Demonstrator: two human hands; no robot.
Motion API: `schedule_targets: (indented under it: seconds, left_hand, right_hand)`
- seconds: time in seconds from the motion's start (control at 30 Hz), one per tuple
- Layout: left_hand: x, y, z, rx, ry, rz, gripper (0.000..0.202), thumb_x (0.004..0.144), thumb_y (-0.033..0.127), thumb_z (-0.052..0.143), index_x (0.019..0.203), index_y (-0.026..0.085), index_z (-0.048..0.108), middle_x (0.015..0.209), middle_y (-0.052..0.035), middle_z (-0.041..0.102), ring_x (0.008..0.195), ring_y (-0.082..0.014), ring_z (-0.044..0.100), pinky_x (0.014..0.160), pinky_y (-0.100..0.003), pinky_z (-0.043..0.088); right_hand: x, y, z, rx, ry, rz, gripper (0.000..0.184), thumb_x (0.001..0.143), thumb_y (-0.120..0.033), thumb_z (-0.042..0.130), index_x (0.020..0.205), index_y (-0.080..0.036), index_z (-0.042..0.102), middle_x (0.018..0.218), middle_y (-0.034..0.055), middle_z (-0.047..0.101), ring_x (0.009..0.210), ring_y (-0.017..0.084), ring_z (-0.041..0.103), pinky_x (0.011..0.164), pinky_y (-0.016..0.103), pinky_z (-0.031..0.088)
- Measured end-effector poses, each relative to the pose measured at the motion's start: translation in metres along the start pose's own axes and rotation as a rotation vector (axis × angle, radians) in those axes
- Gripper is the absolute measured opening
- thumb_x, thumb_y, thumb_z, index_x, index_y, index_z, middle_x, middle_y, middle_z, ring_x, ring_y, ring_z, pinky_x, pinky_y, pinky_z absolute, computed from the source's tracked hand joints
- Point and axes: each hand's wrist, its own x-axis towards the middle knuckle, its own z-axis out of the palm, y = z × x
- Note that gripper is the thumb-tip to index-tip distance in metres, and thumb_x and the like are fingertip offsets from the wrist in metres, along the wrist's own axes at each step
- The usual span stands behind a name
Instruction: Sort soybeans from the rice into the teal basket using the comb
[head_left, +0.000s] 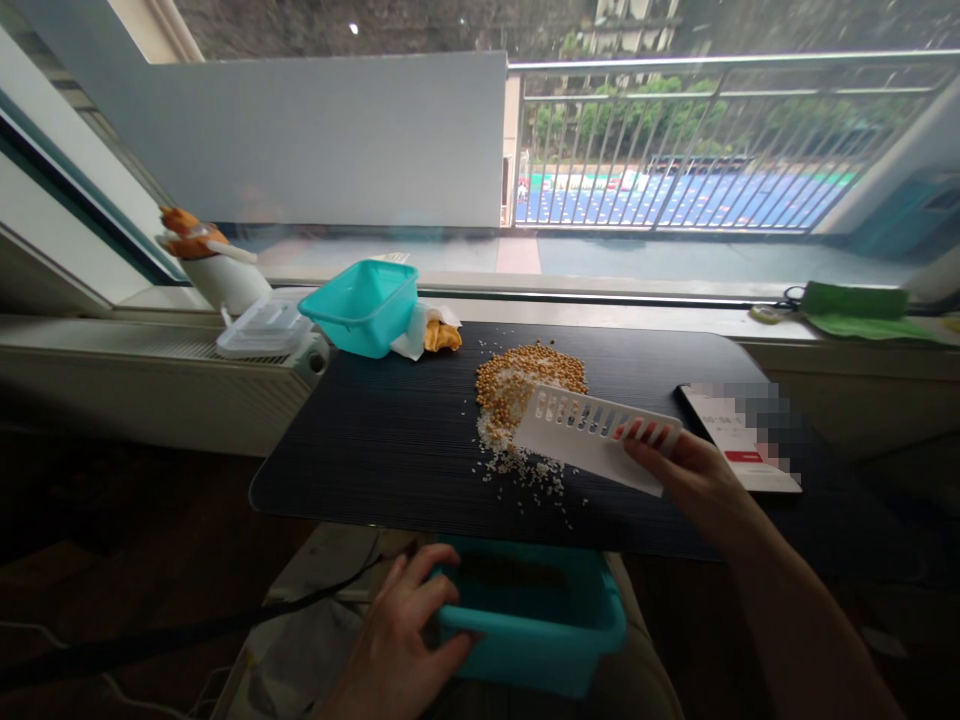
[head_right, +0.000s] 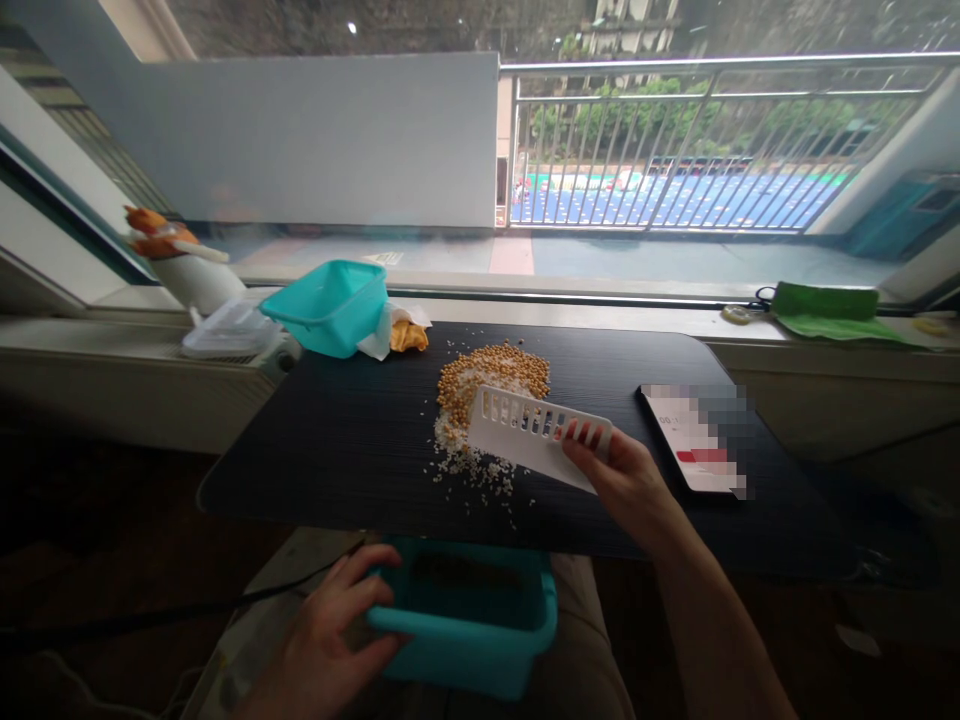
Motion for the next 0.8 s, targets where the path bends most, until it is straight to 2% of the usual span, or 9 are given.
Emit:
schedule_targets:
  seconds: [0.17,0.4,0.5,0.6,0.8]
  left_hand:
    - [0.000,0.001,-0.001,-0.011,0.003,-0.014,0.014,0.067,0.009,0.064,0.070,0.022,0.059,0.113,-0.0066,0.065,0.104,-0.0261,0.065,0.097,-0.049,0.048]
    - [-0.001,0.000,-0.001,-0.009,0.016,-0.004,0.013,0.069,0.010,0.065,0.070,0.022,0.059,0.114,-0.0056,0.065,0.103,-0.0253,0.064,0.091,-0.042,0.051]
    - [-0.001,-0.001,0.000,-0.005,0.023,0.003,0.014,0.069,0.010,0.066,0.070,0.022,0.059,0.113,-0.0056,0.064,0.104,-0.0255,0.064,0.088,-0.040,0.052]
    - [-0.002,-0.002,-0.001,0.006,0.022,0.003,0.014,0.070,0.010,0.066,0.070,0.022,0.059,0.112,-0.0053,0.065,0.103,-0.0255,0.064,0.092,-0.043,0.050]
    - [-0.003,-0.004,-0.003,0.001,0.048,-0.020,0.013,0.069,0.010,0.066,0.069,0.021,0.059,0.112,-0.0065,0.065,0.102,-0.0266,0.065,0.090,-0.044,0.051]
  right_hand:
    - [-0.007,-0.004,0.002,-0.013,-0.062,0.038,0.033,0.067,-0.051,0.080,0.085,-0.024,0.077,0.083,0.0035,0.075,0.077,0.019,0.067,0.070,0.027,0.054]
    - [-0.014,-0.009,-0.004,-0.075,-0.082,0.001,0.030,0.072,-0.050,0.076,0.088,-0.024,0.077,0.089,0.0054,0.076,0.083,0.023,0.069,0.076,0.032,0.056]
    - [-0.013,-0.009,0.003,-0.080,-0.110,0.003,0.033,0.074,-0.051,0.075,0.090,-0.022,0.076,0.087,0.0066,0.076,0.080,0.024,0.069,0.071,0.033,0.057]
    - [-0.013,-0.010,0.013,-0.069,-0.126,-0.015,0.034,0.072,-0.052,0.075,0.087,-0.021,0.076,0.083,0.0057,0.076,0.076,0.023,0.068,0.068,0.032,0.056]
    - [-0.014,-0.011,0.018,-0.035,-0.234,0.022,0.028,0.077,-0.047,0.072,0.091,-0.023,0.077,0.088,0.0048,0.076,0.080,0.021,0.069,0.070,0.028,0.055]
